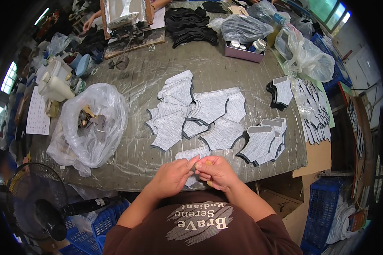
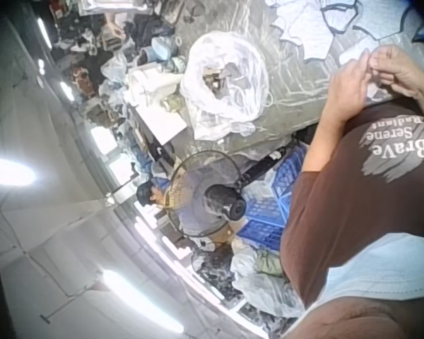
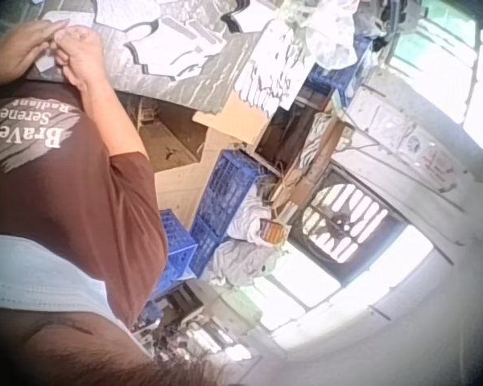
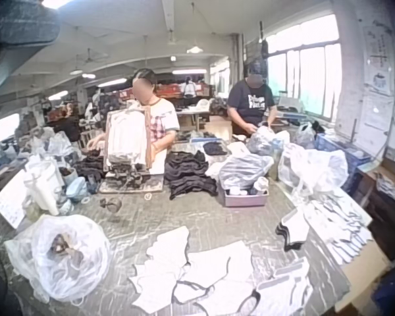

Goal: Apply reinforcement strips to shoe upper components at a manufacturing workstation.

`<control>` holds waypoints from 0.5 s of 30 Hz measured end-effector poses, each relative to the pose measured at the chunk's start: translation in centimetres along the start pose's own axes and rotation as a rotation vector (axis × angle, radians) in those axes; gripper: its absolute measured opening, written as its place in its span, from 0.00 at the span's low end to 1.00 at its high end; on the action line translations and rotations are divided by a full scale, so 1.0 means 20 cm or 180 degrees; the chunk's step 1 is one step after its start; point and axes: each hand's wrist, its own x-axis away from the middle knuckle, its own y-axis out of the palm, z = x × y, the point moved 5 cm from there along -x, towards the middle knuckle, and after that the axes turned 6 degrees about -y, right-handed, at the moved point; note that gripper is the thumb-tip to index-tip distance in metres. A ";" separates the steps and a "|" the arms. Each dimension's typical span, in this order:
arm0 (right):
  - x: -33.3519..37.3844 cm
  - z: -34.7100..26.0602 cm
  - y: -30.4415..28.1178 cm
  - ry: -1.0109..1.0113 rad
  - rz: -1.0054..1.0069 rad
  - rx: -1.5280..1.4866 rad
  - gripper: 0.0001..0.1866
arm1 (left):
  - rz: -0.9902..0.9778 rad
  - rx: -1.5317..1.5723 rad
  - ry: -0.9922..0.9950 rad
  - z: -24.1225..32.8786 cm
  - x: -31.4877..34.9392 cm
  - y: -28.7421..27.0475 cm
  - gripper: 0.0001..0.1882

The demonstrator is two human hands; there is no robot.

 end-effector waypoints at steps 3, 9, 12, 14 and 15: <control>0.00 0.00 -0.01 -0.0020 -0.0067 0.0030 0.05 | -0.0048 -0.0062 0.0006 0.01 0.00 0.00 0.28; 0.01 0.00 0.01 -0.0004 0.0097 -0.0009 0.05 | 0.0048 0.0034 0.0027 0.00 0.00 0.00 0.28; 0.00 0.00 -0.01 -0.0040 0.0037 0.0038 0.05 | -0.0021 -0.0021 0.0026 0.00 0.00 0.00 0.28; 0.00 0.00 0.00 -0.0059 -0.0031 0.0040 0.04 | -0.0071 -0.0063 -0.0010 0.01 0.00 0.00 0.28; 0.00 0.00 0.00 -0.0057 -0.0033 0.0040 0.04 | -0.0070 -0.0064 -0.0012 0.00 0.00 0.00 0.28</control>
